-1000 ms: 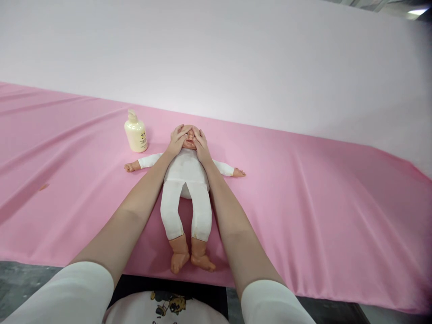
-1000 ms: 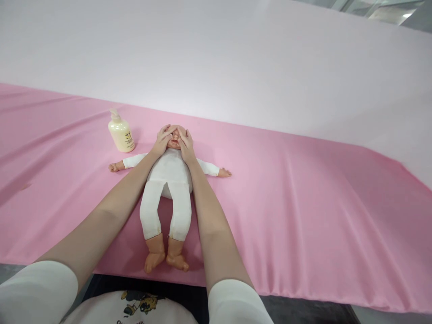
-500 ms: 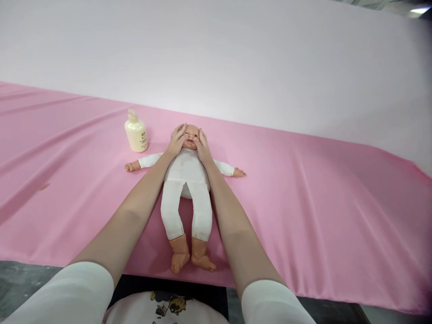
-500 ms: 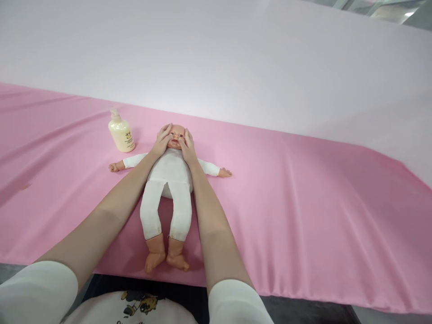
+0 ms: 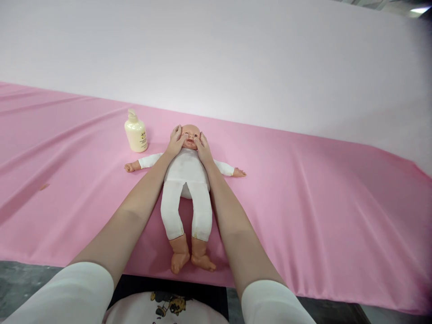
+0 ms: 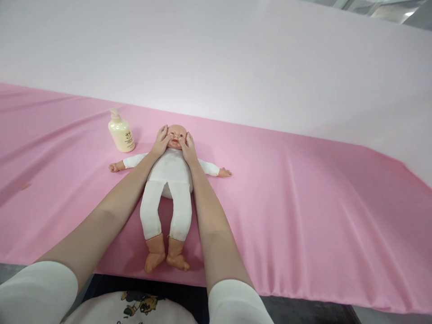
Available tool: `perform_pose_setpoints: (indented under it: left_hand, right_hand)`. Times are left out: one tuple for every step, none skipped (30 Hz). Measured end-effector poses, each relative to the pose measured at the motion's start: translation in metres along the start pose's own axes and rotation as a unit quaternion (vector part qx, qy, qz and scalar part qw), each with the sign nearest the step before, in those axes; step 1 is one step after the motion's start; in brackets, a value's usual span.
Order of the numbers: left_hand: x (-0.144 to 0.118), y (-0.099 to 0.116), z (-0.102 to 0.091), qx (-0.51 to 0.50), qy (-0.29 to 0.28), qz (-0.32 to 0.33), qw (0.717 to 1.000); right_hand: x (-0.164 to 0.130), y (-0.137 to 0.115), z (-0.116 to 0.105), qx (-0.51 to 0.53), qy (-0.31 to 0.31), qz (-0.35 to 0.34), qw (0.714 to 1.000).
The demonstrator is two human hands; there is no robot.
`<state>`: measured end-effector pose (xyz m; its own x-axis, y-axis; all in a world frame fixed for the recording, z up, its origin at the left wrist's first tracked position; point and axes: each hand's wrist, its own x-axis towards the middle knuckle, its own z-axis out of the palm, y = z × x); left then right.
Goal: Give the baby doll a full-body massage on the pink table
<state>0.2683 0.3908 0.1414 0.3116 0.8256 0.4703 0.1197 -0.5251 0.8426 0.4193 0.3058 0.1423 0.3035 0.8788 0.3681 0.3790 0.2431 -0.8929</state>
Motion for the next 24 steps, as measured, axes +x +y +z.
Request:
perform_pose_setpoints:
  left_hand:
    - [0.0,0.0,0.0,-0.001,0.0,-0.002,1.0]
    - [0.0,-0.001,0.0,-0.003,0.001,-0.005,1.0]
    - [0.0,-0.001,0.0,-0.005,0.001,-0.009,1.0]
    - [0.0,-0.001,0.0,-0.007,0.002,-0.014,1.0]
    - [0.0,0.0,0.0,-0.007,0.002,-0.018,1.0]
    - [0.0,0.0,0.0,-0.006,0.001,-0.022,1.0]
    - [0.0,0.001,0.0,-0.004,0.001,-0.025,1.0]
    - [-0.001,0.002,0.0,-0.003,0.001,-0.027,1.0]
    - [-0.001,0.003,0.0,-0.002,0.0,-0.03,1.0]
    - [-0.002,0.004,0.0,0.0,0.0,-0.033,0.999]
    - [-0.002,0.005,0.0,0.002,0.0,-0.036,0.999]
    - [-0.003,0.006,0.0,0.003,0.0,-0.039,0.999]
    - [-0.003,0.007,0.0,0.005,-0.001,-0.042,0.999]
    - [-0.003,0.008,0.0,0.005,0.0,-0.045,0.999]
    - [-0.004,0.009,-0.001,0.005,0.0,-0.048,0.999]
    - [-0.004,0.009,-0.001,0.003,-0.001,-0.05,0.999]
    - [-0.005,0.009,-0.002,0.0,-0.002,-0.048,0.999]
    - [-0.005,0.009,-0.002,-0.004,-0.003,-0.041,0.999]
    - [-0.005,0.009,-0.003,-0.007,-0.007,-0.029,1.0]
    - [-0.005,0.009,-0.004,-0.01,-0.013,-0.011,1.0]
    - [-0.005,0.009,-0.005,-0.013,-0.018,0.008,1.0]
    - [-0.004,0.009,-0.005,-0.014,-0.022,0.025,0.999]
    - [-0.004,0.009,-0.006,-0.014,-0.027,0.039,0.999]
    - [-0.003,0.009,-0.006,-0.013,-0.031,0.049,0.998]
  right_hand:
    - [0.0,0.0,0.0,-0.001,0.002,-0.003,1.0]
    - [0.0,-0.001,0.0,-0.002,0.001,-0.006,1.0]
    - [0.001,-0.001,-0.001,-0.002,-0.003,-0.008,1.0]
    - [0.001,-0.002,-0.001,-0.003,-0.007,-0.01,1.0]
    - [0.001,-0.002,-0.001,-0.003,-0.011,-0.011,1.0]
    - [0.001,-0.003,-0.001,-0.001,-0.013,-0.009,1.0]
    - [0.001,-0.003,-0.001,0.002,-0.011,-0.003,1.0]
    - [0.001,-0.003,-0.001,0.006,-0.006,0.005,1.0]
    - [0.001,-0.003,-0.001,0.009,-0.001,0.014,1.0]
    - [0.001,-0.003,-0.001,0.013,0.0,0.021,1.0]
    - [0.001,-0.003,0.0,0.015,-0.001,0.027,1.0]
    - [0.001,-0.003,0.0,0.017,-0.004,0.031,0.999]
    - [0.0,-0.003,0.0,0.018,-0.006,0.035,0.999]
    - [0.0,-0.004,0.0,0.018,-0.006,0.039,0.999]
    - [0.0,-0.004,0.0,0.018,-0.005,0.045,0.999]
    - [0.0,-0.005,-0.001,0.017,-0.005,0.051,0.999]
    - [-0.001,-0.006,-0.001,0.017,-0.007,0.053,0.998]
    - [-0.001,-0.007,-0.002,0.016,-0.013,0.049,0.999]
    - [-0.002,-0.008,-0.002,0.016,-0.021,0.038,0.999]
    - [-0.002,-0.009,-0.003,0.016,-0.029,0.02,0.999]
    - [-0.003,-0.01,-0.003,0.015,-0.037,0.001,0.999]
    - [-0.003,-0.011,-0.004,0.015,-0.043,-0.016,0.999]
    - [-0.003,-0.012,-0.004,0.015,-0.046,-0.029,0.998]
    - [-0.003,-0.013,-0.004,0.015,-0.049,-0.035,0.998]
